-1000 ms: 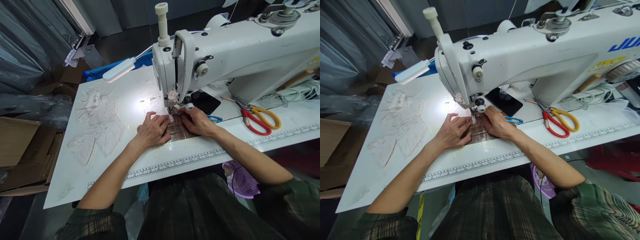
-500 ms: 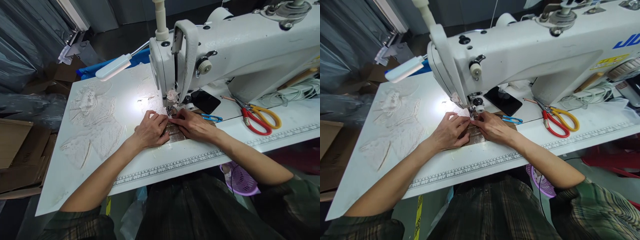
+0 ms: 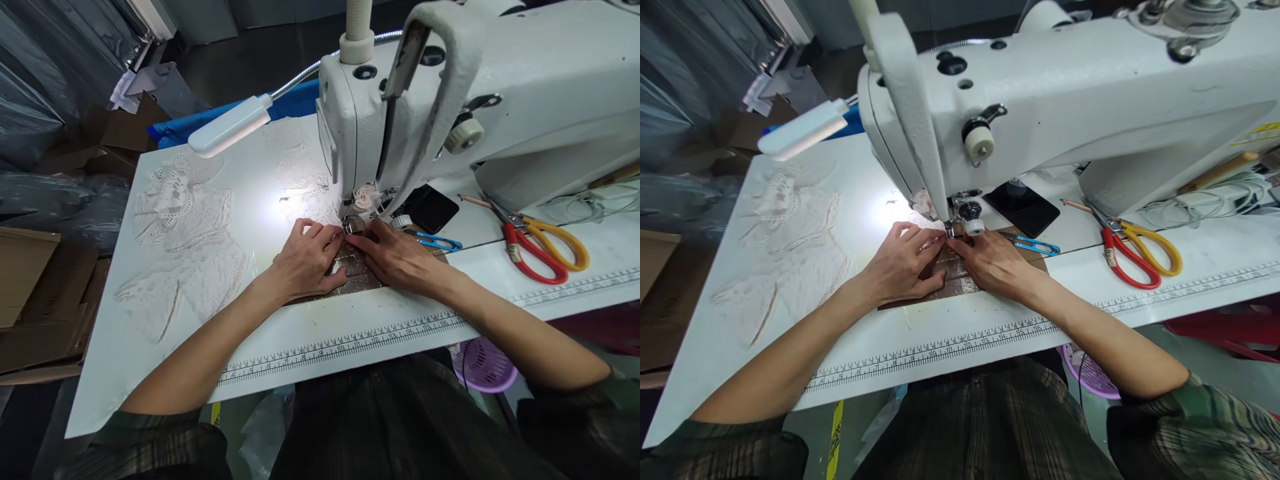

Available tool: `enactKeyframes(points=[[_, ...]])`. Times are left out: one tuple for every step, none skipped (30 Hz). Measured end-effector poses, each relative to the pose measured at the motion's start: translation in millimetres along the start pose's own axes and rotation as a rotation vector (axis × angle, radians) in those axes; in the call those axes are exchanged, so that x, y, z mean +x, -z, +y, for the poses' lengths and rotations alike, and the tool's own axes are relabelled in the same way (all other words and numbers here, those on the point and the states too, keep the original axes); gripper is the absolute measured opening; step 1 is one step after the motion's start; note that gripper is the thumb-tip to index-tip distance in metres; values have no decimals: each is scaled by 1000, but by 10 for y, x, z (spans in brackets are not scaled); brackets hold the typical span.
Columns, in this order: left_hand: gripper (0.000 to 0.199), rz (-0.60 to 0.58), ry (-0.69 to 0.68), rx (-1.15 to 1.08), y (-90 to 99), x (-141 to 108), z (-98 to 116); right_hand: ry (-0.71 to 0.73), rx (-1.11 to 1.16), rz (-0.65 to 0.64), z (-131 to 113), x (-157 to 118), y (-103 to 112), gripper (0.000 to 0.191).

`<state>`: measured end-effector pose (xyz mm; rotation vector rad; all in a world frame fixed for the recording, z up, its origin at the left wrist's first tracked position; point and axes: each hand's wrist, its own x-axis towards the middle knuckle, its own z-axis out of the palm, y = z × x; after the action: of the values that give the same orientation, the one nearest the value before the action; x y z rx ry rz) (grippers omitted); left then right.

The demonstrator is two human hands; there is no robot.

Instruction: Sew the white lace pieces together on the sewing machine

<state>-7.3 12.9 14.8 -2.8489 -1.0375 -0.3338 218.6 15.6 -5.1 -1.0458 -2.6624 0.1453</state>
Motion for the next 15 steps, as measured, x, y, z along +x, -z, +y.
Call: enactKeyframes(points=[[43,-10,13,0,1,2,0,-3,6,-8,-2,6,-2,42],[44,-17,25,1,1,4,0,-4,17,-11,0,10,-5,41],[45,-22,35,5,0,6,1,-4,36,-5,5,10,-8,41],[46,-28,44,9,-3,9,3,-3,61,9,16,7,-8,41],[48,-32,51,15,-7,11,5,-3,94,27,33,1,-3,41],[49,-36,58,23,-12,14,7,-8,131,49,55,-7,10,40],[51,-41,63,29,-17,18,9,-19,172,68,83,-15,32,39],[52,-44,67,35,-23,22,10,-30,216,81,117,-22,62,37],[54,-45,72,39,-28,27,11,-41,261,82,155,-25,99,34],[55,-47,75,41,-33,32,9,-54,305,68,197,-23,138,31],[55,-48,79,43,-36,37,7,-64,346,43,240,-15,174,29],[56,-51,83,43,-39,42,3,-72,381,12,283,-1,203,28],[56,-52,86,43,-42,45,-2,-82,411,-11,323,19,221,28],[56,-52,87,44,-45,48,-8,-97,432,-16,359,43,226,31],[56,-53,86,46,-48,50,-14,-114,444,-5,388,70,220,34]])
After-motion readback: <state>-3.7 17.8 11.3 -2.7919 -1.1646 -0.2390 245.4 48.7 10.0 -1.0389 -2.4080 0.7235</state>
